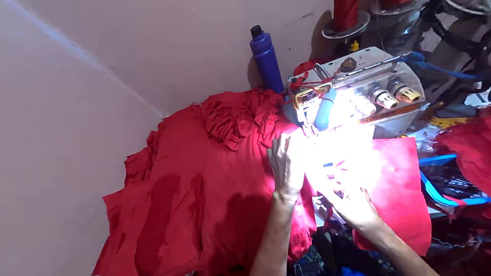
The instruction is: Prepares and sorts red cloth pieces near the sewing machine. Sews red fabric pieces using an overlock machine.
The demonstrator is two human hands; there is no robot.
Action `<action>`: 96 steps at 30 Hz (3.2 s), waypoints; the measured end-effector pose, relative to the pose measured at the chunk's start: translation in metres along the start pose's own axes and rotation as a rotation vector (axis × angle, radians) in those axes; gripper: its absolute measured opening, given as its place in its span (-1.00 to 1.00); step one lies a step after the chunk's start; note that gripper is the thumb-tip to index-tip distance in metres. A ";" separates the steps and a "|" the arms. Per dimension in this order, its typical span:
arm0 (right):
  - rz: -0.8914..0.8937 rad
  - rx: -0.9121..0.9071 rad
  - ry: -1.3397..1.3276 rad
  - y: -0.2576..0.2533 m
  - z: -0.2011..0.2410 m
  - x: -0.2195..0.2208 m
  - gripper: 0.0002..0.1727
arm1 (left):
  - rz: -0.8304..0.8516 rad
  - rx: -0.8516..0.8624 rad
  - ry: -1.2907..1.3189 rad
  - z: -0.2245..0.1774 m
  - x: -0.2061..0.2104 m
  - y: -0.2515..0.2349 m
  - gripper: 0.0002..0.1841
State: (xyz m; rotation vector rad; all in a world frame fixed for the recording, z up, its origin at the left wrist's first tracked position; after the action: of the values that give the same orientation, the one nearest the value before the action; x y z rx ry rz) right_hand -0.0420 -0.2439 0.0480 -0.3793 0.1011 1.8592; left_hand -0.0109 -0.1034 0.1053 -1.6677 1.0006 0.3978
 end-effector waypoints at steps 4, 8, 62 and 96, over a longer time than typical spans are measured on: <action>-0.054 -0.030 -0.026 0.017 -0.003 -0.002 -0.67 | -0.082 0.057 -0.119 -0.023 0.002 0.030 -0.88; -0.130 -0.121 -0.057 0.020 -0.007 -0.010 -0.64 | -0.083 0.012 -0.145 -0.031 0.009 0.043 -0.85; -0.123 -0.483 0.379 0.130 -0.050 -0.073 -0.73 | 0.040 0.298 0.236 -0.081 0.015 0.182 -0.92; -0.299 -0.471 0.413 0.051 0.026 -0.168 -0.78 | 0.357 0.059 0.497 -0.108 -0.013 0.019 -0.83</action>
State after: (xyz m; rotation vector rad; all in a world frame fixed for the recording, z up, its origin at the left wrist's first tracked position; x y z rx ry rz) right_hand -0.0500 -0.4064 0.1186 -1.0463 -0.1128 1.4738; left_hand -0.0576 -0.1973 0.1400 -1.5664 1.6746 0.1803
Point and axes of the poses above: each hand's wrist, its own y-axis away from the middle knuckle, its own x-axis out of the palm, z = x × y, the point moved 6 cm from there along -y, towards the middle knuckle, and after that the axes turned 4 degrees about z, right-handed, at the moved point
